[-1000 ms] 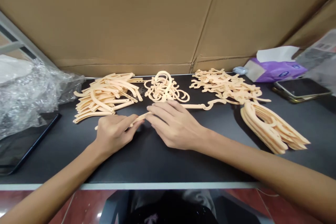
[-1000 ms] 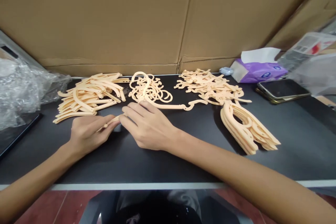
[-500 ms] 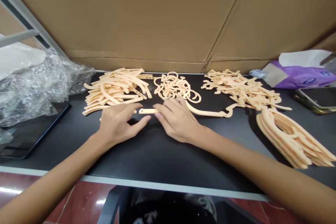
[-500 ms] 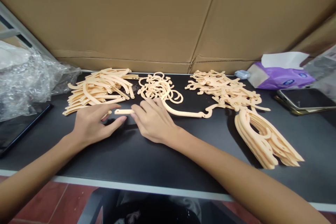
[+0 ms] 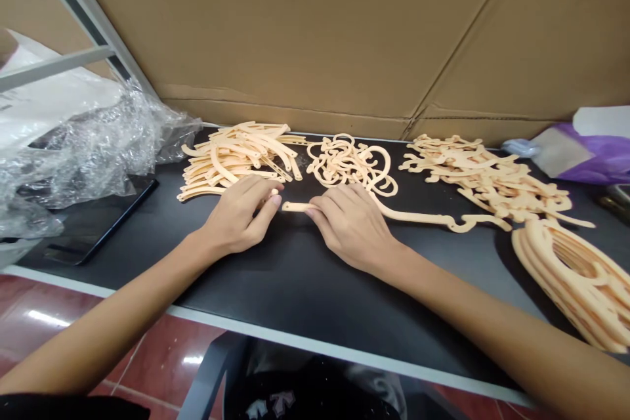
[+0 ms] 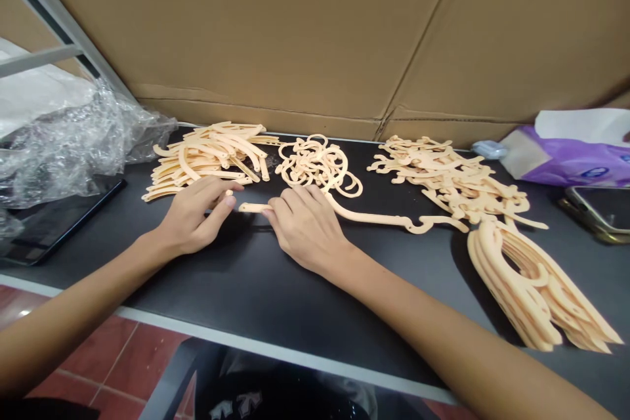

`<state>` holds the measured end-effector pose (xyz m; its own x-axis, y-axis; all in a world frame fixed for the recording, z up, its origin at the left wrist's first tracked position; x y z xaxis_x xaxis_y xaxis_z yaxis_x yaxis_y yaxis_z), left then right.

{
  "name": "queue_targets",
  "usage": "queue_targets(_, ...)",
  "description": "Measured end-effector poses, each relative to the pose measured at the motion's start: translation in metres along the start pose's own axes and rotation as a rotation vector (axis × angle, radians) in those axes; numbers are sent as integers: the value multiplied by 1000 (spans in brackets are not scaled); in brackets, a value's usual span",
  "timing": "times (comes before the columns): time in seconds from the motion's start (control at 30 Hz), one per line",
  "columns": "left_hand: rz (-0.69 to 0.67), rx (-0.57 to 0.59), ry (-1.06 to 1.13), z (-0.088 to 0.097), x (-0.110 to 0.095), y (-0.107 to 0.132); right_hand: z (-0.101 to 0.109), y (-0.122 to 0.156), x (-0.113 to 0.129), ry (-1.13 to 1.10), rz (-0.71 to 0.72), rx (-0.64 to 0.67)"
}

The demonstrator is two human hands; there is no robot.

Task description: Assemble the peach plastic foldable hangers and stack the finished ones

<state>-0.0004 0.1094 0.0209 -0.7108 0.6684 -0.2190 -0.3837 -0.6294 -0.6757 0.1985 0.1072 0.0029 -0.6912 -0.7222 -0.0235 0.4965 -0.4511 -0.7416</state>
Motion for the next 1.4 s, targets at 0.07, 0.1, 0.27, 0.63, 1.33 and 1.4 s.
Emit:
queue_targets(0.07,-1,5,28,-1,1,1,0,0,0,28,3,-1)
queue_targets(0.1,-7,12,39,-2,2,1,0,0,0,41,6,-5)
queue_targets(0.27,-43,29,23,-7,6,2,1,1,2,88,12,-2)
queue_targets(0.63,-34,69,-66,-5,8,0,1,2,6,130,-11,79)
queue_targets(1.33,-87,201,114,6,10,-11,0,0,4,129,-21,157)
queue_targets(1.4,-69,226,116,6,10,-9,0,-1,4,126,-15,154)
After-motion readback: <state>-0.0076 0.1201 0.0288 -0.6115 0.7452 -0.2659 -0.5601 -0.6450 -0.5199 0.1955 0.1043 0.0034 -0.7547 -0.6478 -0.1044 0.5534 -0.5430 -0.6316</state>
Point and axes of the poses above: each hand's wrist, its own y-axis away from the middle knuckle, its own z-axis out of the back of the hand, x = y × z, the point moved 3 cm from there along -y, towards the middle knuckle, and after that the axes turned 10 degrees about -x, right-handed, at the moved point
